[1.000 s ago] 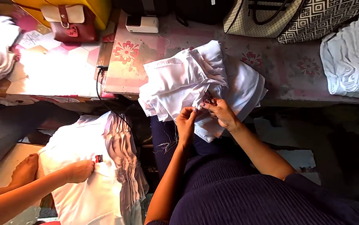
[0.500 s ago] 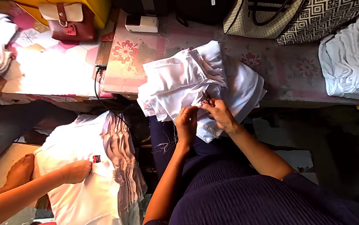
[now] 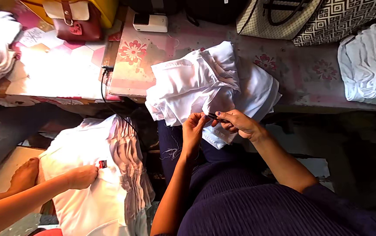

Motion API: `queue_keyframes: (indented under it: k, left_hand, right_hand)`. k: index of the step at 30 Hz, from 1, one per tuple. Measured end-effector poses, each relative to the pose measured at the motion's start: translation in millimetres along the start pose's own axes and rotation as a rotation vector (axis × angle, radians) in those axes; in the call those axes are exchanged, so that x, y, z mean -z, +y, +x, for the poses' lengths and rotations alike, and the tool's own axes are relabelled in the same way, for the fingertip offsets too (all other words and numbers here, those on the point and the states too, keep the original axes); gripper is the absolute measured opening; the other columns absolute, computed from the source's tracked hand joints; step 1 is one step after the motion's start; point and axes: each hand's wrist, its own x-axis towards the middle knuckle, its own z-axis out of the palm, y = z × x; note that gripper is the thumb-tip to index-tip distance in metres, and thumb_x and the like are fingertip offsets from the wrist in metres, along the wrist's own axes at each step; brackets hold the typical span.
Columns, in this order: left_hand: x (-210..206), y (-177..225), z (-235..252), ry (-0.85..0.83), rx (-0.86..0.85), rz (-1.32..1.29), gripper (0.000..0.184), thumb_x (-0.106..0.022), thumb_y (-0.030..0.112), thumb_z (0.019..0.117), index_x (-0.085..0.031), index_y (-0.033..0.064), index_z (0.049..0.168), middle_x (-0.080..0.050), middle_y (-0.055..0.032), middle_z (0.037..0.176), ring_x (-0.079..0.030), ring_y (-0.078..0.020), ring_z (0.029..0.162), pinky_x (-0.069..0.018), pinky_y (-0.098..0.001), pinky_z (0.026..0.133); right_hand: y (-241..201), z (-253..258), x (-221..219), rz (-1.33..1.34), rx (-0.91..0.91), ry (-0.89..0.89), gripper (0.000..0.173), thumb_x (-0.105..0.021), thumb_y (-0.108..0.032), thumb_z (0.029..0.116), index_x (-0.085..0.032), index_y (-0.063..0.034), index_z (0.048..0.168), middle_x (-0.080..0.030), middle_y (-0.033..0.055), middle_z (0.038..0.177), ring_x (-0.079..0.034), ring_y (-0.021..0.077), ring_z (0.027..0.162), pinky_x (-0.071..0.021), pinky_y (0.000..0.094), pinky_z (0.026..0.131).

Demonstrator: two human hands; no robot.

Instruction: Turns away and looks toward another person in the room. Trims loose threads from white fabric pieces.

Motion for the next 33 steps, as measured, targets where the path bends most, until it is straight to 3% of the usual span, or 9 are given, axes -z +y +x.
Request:
queue_keyframes:
  k: [5,22,27,29,31,33]
  left_hand:
    - [0.3,-2.9,0.0,0.023,-0.055,0.036,0.006,-0.060,-0.001,0.0974,-0.066,0.0014,0.097,-0.069,-0.0012,0.085,-0.068,-0.0092,0.083,-0.0577,-0.0298,0.084]
    - [-1.1,-10.4,-0.1,0.008,-0.056,-0.045,0.007,-0.057,-0.002,0.0988,-0.064,-0.0005,0.102,-0.073,-0.0048,0.089,-0.072,-0.0133,0.087,-0.0596,-0.0329,0.086]
    - [-1.7,-13.7,0.4,0.010,-0.088,-0.206,0.011,-0.055,-0.005,0.0978,-0.062,0.0005,0.103,-0.072,-0.0066,0.093,-0.073,-0.0177,0.087,-0.0610,-0.0387,0.088]
    - [-3.2,-14.6,1.4,-0.005,-0.117,-0.229,0.022,-0.060,-0.007,0.0945,-0.060,0.0015,0.115,-0.073,-0.0074,0.098,-0.073,-0.0188,0.088,-0.0617,-0.0393,0.087]
    - [-6.5,-17.0,4.3,-0.011,-0.186,-0.138,0.035,-0.066,-0.007,0.0910,-0.062,-0.0005,0.125,-0.074,-0.0059,0.100,-0.073,-0.0155,0.086,-0.0623,-0.0359,0.084]
    - [-8.3,-25.1,9.1,0.034,-0.351,0.039,0.027,-0.070,-0.007,0.0894,-0.070,-0.0029,0.116,-0.074,-0.0047,0.098,-0.071,-0.0111,0.082,-0.0622,-0.0301,0.079]
  right_hand:
    - [1.0,5.4,-3.3,0.041,0.029,0.043,0.036,-0.047,-0.025,0.1105,-0.071,-0.0038,0.094,-0.038,-0.0107,0.054,-0.029,-0.0036,0.042,-0.0239,0.0131,0.041]
    - [6.5,8.2,-4.0,0.003,0.086,0.086,0.031,-0.050,-0.021,0.1092,-0.070,-0.0052,0.091,-0.040,-0.0109,0.055,-0.031,-0.0034,0.044,-0.0252,0.0138,0.043]
    - [10.4,7.9,-2.4,-0.043,0.301,0.209,0.036,-0.042,-0.027,0.1111,-0.069,-0.0069,0.097,-0.038,-0.0113,0.056,-0.032,-0.0017,0.046,-0.0287,0.0152,0.045]
    - [17.5,14.8,-4.6,-0.105,0.397,0.334,0.025,-0.053,-0.024,0.1075,-0.070,-0.0056,0.106,-0.043,-0.0085,0.062,-0.038,0.0003,0.051,-0.0350,0.0176,0.049]
    - [19.7,22.2,-12.3,-0.093,0.394,0.371,0.014,-0.066,-0.018,0.1006,-0.067,-0.0044,0.102,-0.053,-0.0047,0.068,-0.043,0.0006,0.054,-0.0384,0.0177,0.051]
    - [19.0,26.0,-22.6,-0.049,0.388,0.392,0.007,-0.071,-0.010,0.0958,-0.069,-0.0035,0.098,-0.060,-0.0034,0.071,-0.047,0.0000,0.056,-0.0397,0.0172,0.052]
